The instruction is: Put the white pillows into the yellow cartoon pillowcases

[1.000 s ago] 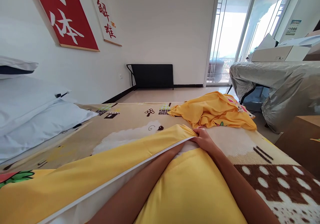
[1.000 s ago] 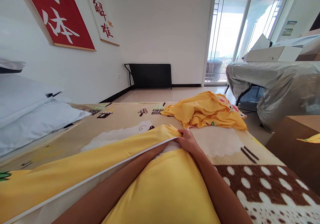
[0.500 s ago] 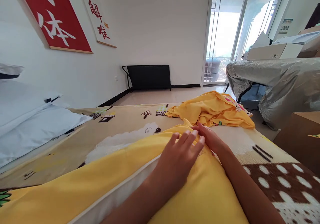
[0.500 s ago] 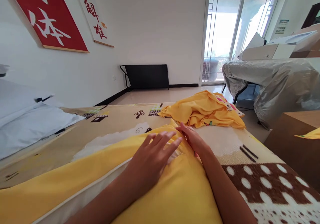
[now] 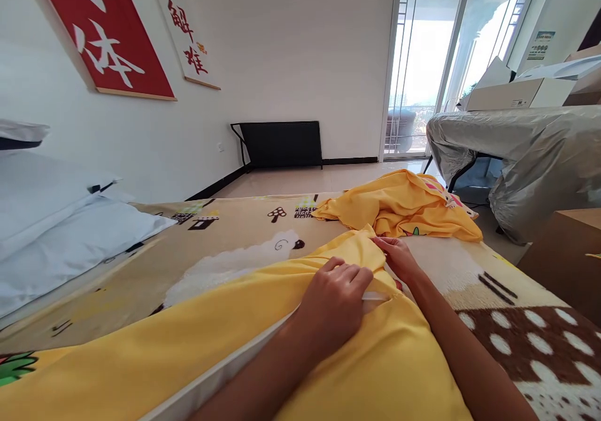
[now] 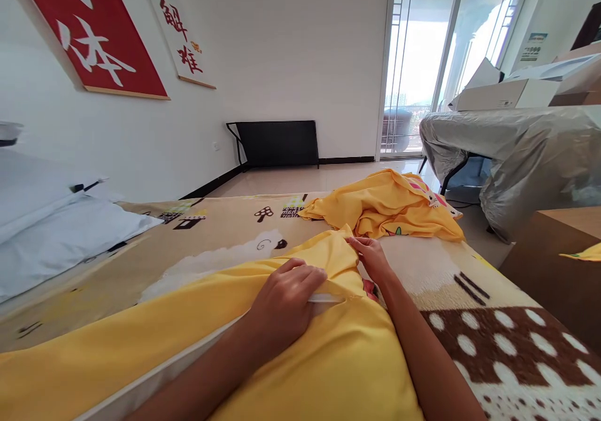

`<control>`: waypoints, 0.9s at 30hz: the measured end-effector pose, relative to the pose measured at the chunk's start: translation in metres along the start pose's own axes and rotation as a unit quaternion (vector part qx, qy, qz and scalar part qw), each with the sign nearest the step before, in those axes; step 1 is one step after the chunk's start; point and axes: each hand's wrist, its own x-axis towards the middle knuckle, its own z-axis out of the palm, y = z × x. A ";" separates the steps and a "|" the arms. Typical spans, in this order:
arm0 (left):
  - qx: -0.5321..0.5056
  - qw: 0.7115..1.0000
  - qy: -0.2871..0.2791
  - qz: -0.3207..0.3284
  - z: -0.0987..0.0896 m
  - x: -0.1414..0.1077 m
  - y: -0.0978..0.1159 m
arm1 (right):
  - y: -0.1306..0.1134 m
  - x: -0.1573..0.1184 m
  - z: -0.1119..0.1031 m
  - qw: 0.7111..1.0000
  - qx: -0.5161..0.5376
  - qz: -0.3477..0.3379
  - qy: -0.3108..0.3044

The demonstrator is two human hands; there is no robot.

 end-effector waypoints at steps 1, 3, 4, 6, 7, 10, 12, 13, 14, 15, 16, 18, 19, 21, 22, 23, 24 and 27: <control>0.004 0.999 0.025 0.020 -0.001 -0.002 0.004 | 0.003 0.002 -0.002 1.000 0.002 -0.001 0.009; -0.001 0.997 0.059 0.051 -0.006 -0.005 0.011 | 0.006 0.004 -0.002 0.999 0.000 -0.014 0.033; -0.008 0.996 0.065 0.063 -0.009 -0.006 0.015 | 0.007 0.005 -0.001 0.999 -0.002 -0.024 0.045; -0.023 0.994 0.061 0.085 -0.015 -0.008 0.022 | 0.008 0.007 0.002 0.997 -0.007 -0.042 0.065; -0.026 0.994 0.054 0.094 -0.018 -0.009 0.026 | 0.007 0.008 0.003 0.996 -0.009 -0.048 0.074; -0.002 0.992 0.030 0.119 -0.025 -0.013 0.036 | 0.006 0.009 0.005 0.994 -0.013 -0.057 0.088; 0.059 0.988 0.004 0.146 -0.028 -0.015 0.044 | 0.003 0.009 0.005 0.994 -0.011 -0.056 0.092; 0.098 0.982 -0.004 0.163 -0.030 -0.016 0.047 | 0.001 0.008 0.005 0.994 -0.009 -0.052 0.092; 0.136 0.974 -0.008 0.179 -0.031 -0.017 0.051 | -0.001 0.006 0.005 0.995 -0.007 -0.045 0.091; 0.169 0.967 -0.004 0.193 -0.033 -0.019 0.055 | -0.005 0.003 0.006 0.996 -0.005 -0.037 0.086; 0.194 0.960 0.005 0.202 -0.035 -0.020 0.059 | -0.010 0.000 0.008 0.997 -0.002 -0.028 0.078; 0.219 0.954 0.025 0.206 -0.041 -0.021 0.065 | -0.024 -0.007 0.017 0.998 -0.032 -0.009 0.045; 0.225 0.952 0.029 0.206 -0.044 -0.022 0.067 | -0.033 -0.011 0.024 0.997 -0.075 -0.008 0.030; 0.243 0.949 0.026 0.201 -0.053 -0.025 0.070 | -0.055 -0.016 0.038 0.983 -0.180 -0.028 0.026; 0.253 0.947 0.023 0.195 -0.059 -0.027 0.072 | -0.066 -0.018 0.046 0.972 -0.227 -0.048 0.041; 0.266 0.945 0.021 0.189 -0.065 -0.030 0.074 | -0.077 -0.019 0.052 0.961 -0.260 -0.074 0.063; 0.283 0.942 0.018 0.181 -0.071 -0.034 0.076 | -0.088 -0.019 0.057 0.952 -0.273 -0.101 0.091; 0.346 0.923 0.004 0.170 -0.092 -0.050 0.090 | -0.114 -0.023 0.070 0.929 -0.289 -0.170 0.156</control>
